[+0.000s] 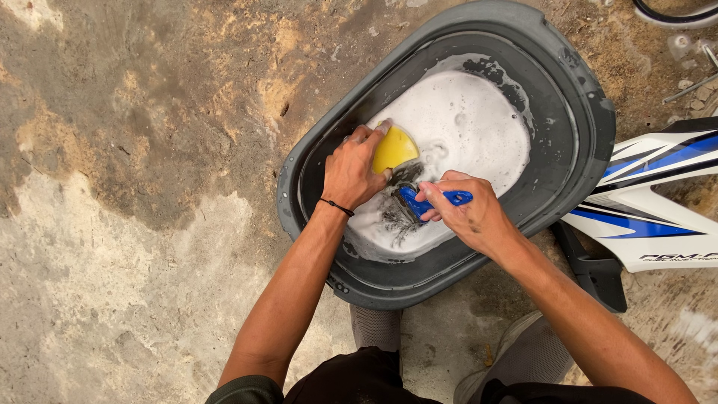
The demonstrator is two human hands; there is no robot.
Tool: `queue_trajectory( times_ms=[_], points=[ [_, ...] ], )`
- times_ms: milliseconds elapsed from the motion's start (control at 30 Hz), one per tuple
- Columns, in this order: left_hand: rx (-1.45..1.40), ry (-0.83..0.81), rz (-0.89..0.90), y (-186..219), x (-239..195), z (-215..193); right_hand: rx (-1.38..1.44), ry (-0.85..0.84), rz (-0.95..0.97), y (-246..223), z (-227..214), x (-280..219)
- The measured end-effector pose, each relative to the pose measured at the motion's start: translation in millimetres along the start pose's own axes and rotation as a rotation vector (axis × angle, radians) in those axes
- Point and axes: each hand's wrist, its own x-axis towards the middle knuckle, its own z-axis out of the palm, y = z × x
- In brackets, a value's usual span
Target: The person scrubs a motorcycle's rear chain and swingarm area using a blue brush and a yellow sponge with soapy water from a bucket. They also clean detached white plastic fairing parts. The person then assembles a pressure sprayer, connects the nozzle, and tests the spray function.
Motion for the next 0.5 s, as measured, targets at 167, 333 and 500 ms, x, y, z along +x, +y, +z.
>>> queue_trajectory(
  times_ms=[167, 333, 500],
  points=[
    [0.0, 0.027, 0.028, -3.2, 1.7, 4.1, -0.134, 0.035, -0.037, -16.6, -4.2, -3.9],
    [0.005, 0.02, 0.017, -4.4, 3.3, 6.6, -0.164, 0.148, -0.172, -28.1, -22.3, -9.0],
    [0.013, 0.011, 0.028, -3.2, 3.9, 6.0, -0.292, 0.329, -0.392, -29.4, -47.6, -10.3]
  ],
)
